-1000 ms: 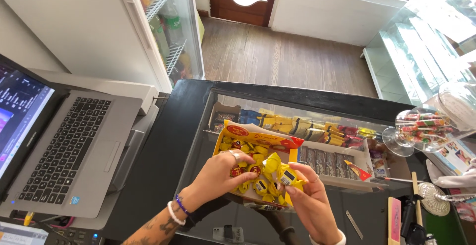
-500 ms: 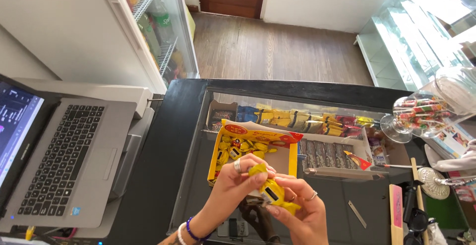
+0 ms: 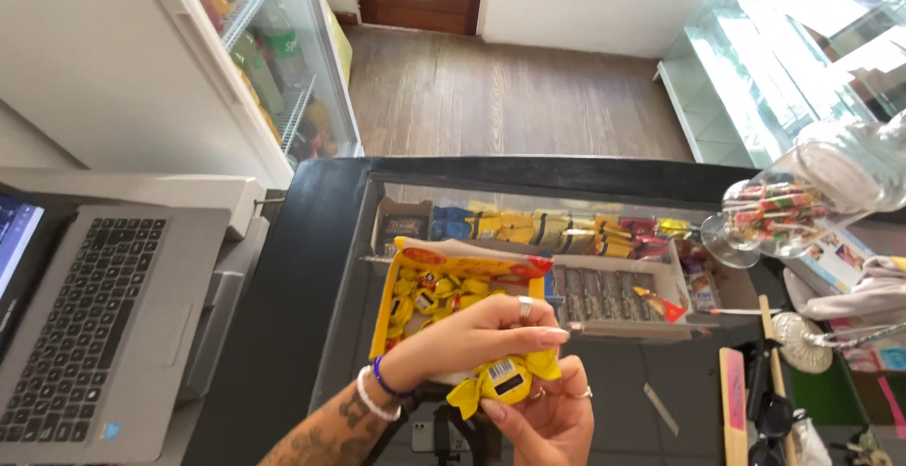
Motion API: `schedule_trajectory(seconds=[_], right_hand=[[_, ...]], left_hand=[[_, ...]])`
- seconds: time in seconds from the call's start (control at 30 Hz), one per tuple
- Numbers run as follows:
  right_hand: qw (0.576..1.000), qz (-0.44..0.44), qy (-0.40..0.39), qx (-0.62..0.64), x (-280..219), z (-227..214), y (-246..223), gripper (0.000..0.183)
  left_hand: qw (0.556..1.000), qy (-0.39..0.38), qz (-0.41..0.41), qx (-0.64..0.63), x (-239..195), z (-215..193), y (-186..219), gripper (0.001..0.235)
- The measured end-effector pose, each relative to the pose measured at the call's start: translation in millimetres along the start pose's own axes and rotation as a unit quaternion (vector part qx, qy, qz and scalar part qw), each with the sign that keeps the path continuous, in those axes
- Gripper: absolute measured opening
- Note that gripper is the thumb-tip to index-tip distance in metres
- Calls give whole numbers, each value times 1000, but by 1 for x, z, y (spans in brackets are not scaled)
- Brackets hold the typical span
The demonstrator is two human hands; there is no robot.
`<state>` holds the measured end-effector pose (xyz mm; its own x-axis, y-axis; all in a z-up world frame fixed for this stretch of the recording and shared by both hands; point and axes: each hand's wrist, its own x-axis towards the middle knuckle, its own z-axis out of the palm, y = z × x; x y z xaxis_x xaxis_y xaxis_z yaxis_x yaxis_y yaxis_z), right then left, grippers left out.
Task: Organizing various snack bars and candies into display boxes on a counter
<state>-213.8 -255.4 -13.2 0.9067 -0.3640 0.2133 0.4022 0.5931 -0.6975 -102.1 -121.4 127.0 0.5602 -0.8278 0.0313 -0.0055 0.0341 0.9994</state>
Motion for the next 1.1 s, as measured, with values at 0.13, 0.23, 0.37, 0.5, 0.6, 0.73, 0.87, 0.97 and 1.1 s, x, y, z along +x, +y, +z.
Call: schedule_trajectory(seconds=[0.13,0.23,0.37,0.5,0.6,0.73,0.87,0.97,1.1], right_hand=[[1000,-2,22,-7,12,1,-12,63],[999,9,-28,17,30,-9,-11,66],[971,157,180,-16,58,30,-51,105],[991,108,77,-28,48,-13,-30,123],[981,98,155,-69,52,-13,-28,116],[997,45,37,-50,56,-31,-12,76],[986,119,104,-59,61,-14,-22,63],[979,151,114,-76,62,-14,-23,66],[972,178,129,-87,67,-4,-28,71]], left_hand=[[998,55,31,26,4,11,-11,35],[988,108,78,-78,10,14,-24,26],[969,131,114,-174,14,20,-45,32],[962,124,203,-133,10,32,-45,34],[968,118,216,-50,14,37,-50,27],[966,139,218,-3,14,39,-53,32],[962,175,209,-5,14,38,-66,35],[965,179,190,-31,13,37,-75,36],[962,196,188,-21,15,33,-81,37]])
